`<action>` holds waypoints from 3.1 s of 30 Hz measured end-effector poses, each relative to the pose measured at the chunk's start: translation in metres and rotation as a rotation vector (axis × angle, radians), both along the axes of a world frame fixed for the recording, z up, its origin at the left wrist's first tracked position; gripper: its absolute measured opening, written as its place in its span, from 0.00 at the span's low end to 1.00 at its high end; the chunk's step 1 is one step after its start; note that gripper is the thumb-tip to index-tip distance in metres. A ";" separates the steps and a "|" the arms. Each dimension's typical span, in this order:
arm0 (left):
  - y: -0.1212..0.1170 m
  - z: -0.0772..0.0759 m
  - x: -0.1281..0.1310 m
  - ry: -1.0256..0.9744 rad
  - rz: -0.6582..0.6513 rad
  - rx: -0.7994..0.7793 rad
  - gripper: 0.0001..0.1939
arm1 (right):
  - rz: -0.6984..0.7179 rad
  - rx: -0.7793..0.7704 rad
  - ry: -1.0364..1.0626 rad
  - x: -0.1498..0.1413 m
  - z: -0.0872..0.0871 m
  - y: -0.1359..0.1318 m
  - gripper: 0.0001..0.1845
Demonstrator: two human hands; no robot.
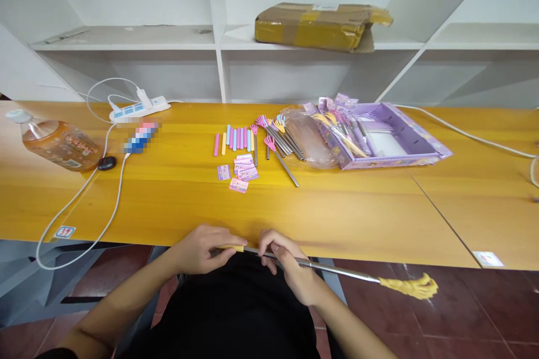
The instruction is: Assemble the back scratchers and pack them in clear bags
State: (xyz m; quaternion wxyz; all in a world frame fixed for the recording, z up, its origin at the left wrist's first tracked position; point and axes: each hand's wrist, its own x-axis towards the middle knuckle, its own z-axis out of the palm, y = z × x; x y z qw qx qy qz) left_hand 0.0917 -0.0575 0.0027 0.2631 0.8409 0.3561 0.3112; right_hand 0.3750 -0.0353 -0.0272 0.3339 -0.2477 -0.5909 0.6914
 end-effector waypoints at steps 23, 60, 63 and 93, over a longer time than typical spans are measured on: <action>-0.003 0.002 -0.001 -0.080 -0.028 -0.026 0.11 | 0.038 0.140 0.031 -0.036 0.018 -0.011 0.24; 0.002 0.005 0.005 -0.146 0.233 -0.131 0.05 | -0.351 -0.059 0.225 -0.021 0.008 0.007 0.12; 0.002 0.004 0.004 -0.169 0.243 -0.143 0.04 | -0.342 -0.065 0.219 -0.026 0.012 0.004 0.11; 0.007 0.008 0.006 -0.158 0.242 -0.235 0.04 | -0.278 -0.168 0.210 -0.044 0.007 -0.009 0.12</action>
